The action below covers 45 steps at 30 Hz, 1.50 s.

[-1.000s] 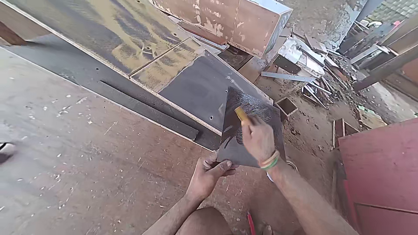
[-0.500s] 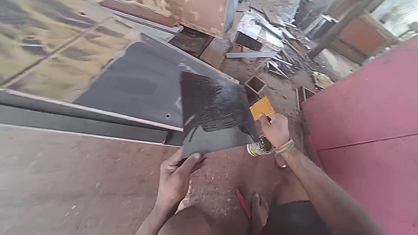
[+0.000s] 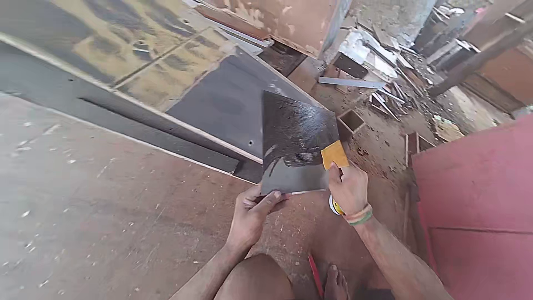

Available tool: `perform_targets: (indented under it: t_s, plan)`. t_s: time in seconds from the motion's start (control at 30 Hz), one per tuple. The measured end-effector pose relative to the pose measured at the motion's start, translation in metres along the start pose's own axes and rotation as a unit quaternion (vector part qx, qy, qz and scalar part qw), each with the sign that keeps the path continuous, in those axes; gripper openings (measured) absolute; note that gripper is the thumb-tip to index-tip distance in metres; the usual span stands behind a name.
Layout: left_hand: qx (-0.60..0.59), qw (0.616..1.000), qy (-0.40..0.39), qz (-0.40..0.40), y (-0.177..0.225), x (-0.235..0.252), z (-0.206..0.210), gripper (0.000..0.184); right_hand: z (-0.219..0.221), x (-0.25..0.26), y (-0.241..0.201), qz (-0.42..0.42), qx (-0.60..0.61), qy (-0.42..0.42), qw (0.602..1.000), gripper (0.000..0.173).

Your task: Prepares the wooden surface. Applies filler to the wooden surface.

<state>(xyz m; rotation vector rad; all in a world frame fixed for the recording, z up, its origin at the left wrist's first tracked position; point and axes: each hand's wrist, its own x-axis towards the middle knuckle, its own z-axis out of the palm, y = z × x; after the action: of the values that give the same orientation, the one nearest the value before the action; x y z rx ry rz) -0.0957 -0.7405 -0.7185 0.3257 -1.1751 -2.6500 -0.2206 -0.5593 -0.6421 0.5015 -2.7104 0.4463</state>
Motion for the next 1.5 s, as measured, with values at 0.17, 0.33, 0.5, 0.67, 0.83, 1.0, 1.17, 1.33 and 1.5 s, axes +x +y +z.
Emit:
perform_targets:
  t_s: [0.17, 0.33, 0.5, 0.67, 0.83, 1.0, 1.17, 1.33, 1.5]
  plan:
    - [0.073, 0.995, -0.048, 0.054, 0.003, -0.001, 0.002, 0.018, 0.002, 0.017, -0.050, 0.003, 0.021, -0.005, 1.000, 0.026]
    - [0.132, 0.985, -0.065, 0.086, 0.003, -0.002, 0.002, 0.019, 0.004, 0.030, -0.092, -0.029, 0.055, -0.003, 0.998, 0.025]
    - [0.210, 0.968, -0.057, 0.128, 0.004, -0.002, -0.002, 0.016, 0.011, 0.023, -0.117, -0.143, 0.062, 0.029, 0.987, 0.024]
    - [0.259, 0.953, -0.032, 0.151, 0.005, -0.002, -0.005, 0.015, 0.010, 0.001, -0.106, -0.287, 0.099, 0.036, 0.952, 0.031]
    - [0.206, 0.967, -0.002, 0.152, 0.006, -0.003, -0.002, 0.012, -0.001, -0.018, -0.080, -0.378, 0.179, -0.006, 0.908, 0.026]
    - [0.083, 0.993, -0.014, 0.081, 0.005, -0.002, -0.001, 0.019, -0.017, 0.000, -0.061, -0.298, 0.249, -0.032, 0.921, 0.028]
    - [0.061, 0.996, -0.016, 0.057, 0.003, -0.003, 0.002, 0.024, 0.011, 0.047, -0.067, -0.150, 0.131, -0.020, 0.980, 0.029]
    - [0.113, 0.987, -0.004, 0.113, 0.000, -0.003, -0.001, 0.014, 0.014, 0.009, -0.104, -0.288, 0.163, -0.007, 0.944, 0.027]
    - [0.146, 0.979, 0.052, 0.130, 0.005, -0.011, 0.004, 0.017, -0.006, -0.020, -0.100, -0.356, 0.239, -0.025, 0.903, 0.025]
